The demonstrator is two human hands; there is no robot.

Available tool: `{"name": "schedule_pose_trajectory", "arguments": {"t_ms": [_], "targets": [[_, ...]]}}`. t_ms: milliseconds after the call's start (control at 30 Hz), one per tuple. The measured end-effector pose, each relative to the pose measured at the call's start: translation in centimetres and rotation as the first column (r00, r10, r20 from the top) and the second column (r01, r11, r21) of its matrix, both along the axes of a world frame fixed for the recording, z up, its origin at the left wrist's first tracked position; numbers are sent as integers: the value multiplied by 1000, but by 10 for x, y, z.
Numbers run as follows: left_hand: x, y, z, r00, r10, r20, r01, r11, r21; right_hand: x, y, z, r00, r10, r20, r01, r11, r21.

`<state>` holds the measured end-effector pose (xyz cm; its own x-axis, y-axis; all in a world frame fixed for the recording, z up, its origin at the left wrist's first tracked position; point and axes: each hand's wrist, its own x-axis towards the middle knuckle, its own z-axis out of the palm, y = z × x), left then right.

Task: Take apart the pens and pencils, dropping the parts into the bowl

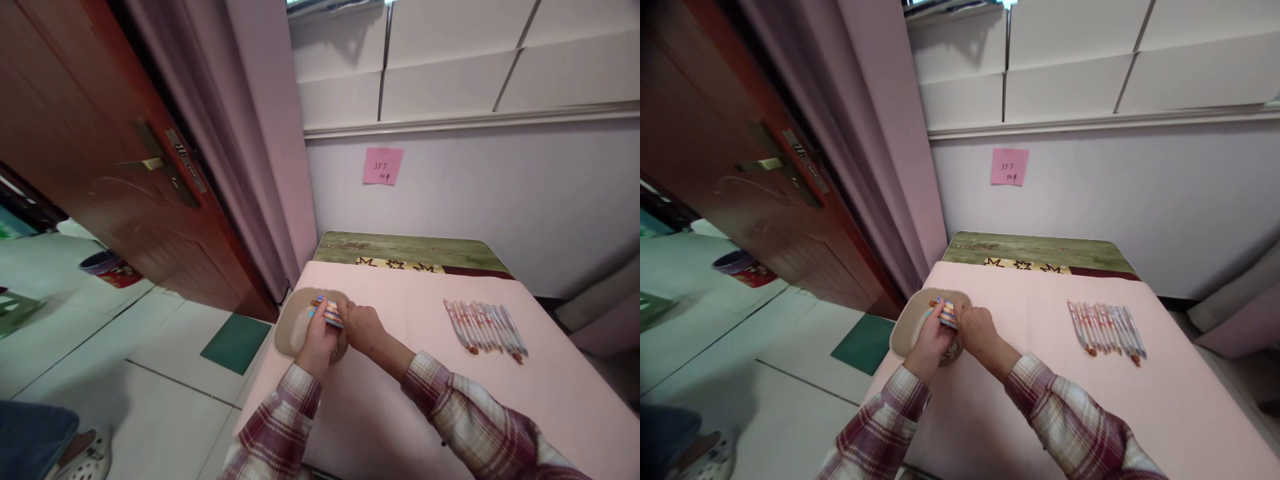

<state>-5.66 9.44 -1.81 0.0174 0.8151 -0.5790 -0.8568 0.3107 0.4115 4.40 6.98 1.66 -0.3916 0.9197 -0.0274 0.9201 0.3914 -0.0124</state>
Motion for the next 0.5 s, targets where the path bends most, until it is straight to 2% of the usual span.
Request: {"name": "schedule_pose_trajectory", "arguments": {"t_ms": [267, 500], "targets": [[-5, 9, -5, 996, -75, 42, 77, 995, -55, -5, -4, -2, 1000, -4, 14, 4, 1000, 30], [-8, 17, -15, 998, -55, 32, 57, 994, -93, -6, -6, -5, 999, -7, 34, 6, 999, 46]]}}
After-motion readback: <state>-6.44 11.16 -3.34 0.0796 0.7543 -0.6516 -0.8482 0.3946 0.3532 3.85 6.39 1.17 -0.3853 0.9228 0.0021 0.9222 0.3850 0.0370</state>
